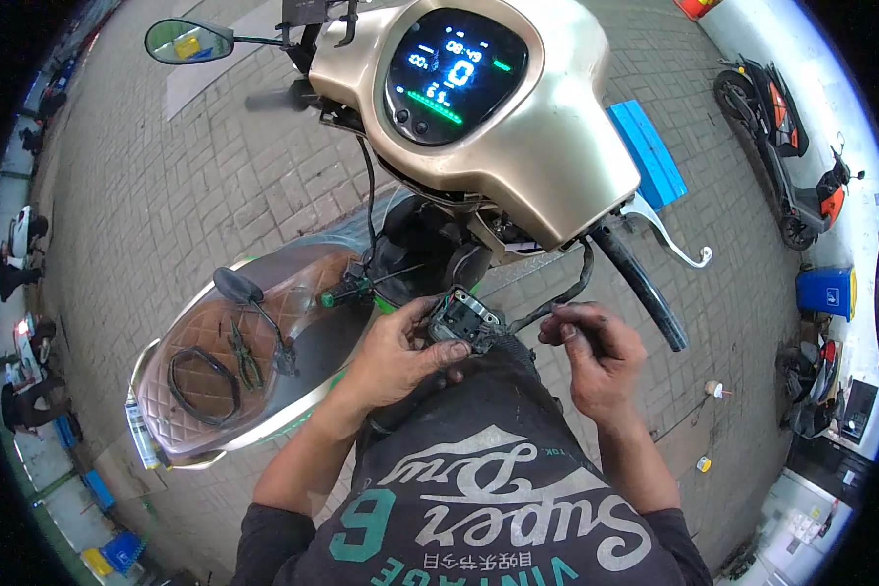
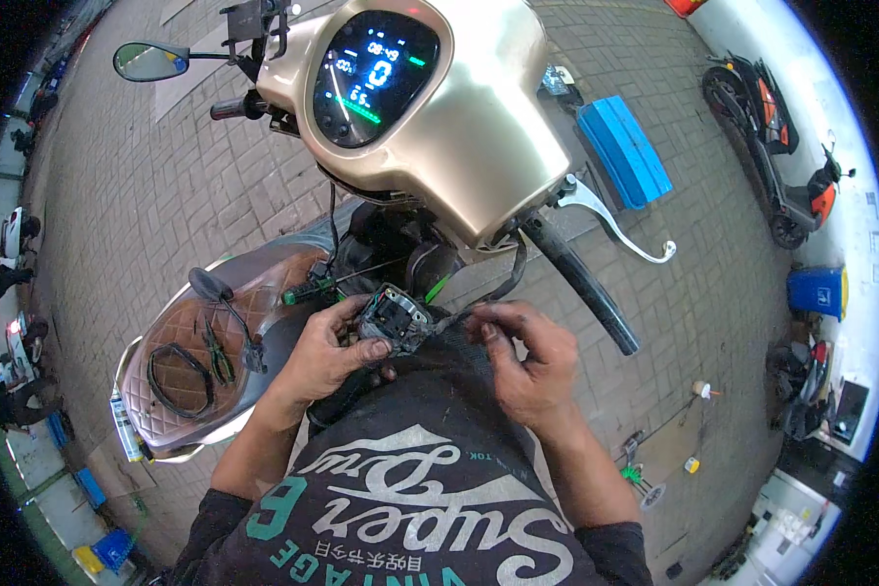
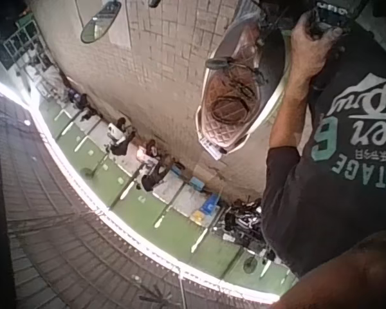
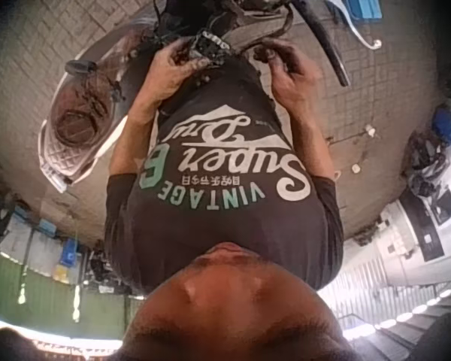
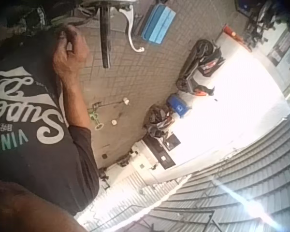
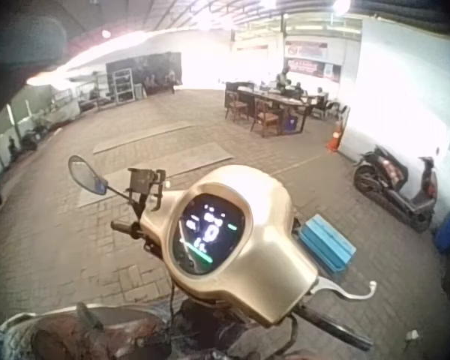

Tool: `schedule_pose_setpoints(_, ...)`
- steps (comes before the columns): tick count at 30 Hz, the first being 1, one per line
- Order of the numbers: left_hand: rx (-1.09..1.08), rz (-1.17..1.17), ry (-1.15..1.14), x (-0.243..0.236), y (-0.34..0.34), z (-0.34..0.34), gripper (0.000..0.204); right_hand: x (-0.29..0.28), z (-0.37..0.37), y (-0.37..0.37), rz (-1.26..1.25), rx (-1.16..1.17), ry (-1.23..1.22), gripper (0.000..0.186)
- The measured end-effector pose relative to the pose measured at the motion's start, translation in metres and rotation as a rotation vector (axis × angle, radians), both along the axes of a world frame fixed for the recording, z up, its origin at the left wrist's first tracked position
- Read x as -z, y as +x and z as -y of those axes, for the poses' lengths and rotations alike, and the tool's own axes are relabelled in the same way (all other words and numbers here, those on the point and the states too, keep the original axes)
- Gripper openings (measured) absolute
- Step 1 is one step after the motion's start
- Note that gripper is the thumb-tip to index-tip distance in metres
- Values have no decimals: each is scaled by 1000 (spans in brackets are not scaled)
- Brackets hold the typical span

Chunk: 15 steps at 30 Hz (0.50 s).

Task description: The person disassembles a scooter's handlebar using a screwdriver and pliers. They remove screws from the housing, detach a side mirror, and use pliers to grip and pull components inside the handlebar mechanism.

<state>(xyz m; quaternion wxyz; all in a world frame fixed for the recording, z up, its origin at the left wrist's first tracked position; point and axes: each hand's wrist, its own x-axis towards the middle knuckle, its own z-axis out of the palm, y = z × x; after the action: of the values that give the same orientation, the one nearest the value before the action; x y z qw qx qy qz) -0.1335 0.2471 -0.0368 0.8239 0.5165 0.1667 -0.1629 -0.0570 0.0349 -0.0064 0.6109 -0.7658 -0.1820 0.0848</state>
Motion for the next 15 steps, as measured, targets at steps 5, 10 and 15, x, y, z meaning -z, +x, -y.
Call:
schedule_pose_setpoints(5,3,-32,49,-5,0,2,58,11,5,-4,-46,-129,-119,16)
schedule_pose_setpoints(10,-23,-26,65,-4,-2,1,58,13,0,-3,-75,-82,-90,15)
schedule_pose_setpoints(15,-13,-47,198,5,-3,3,56,-1,-10,0,-75,-103,-60,14)
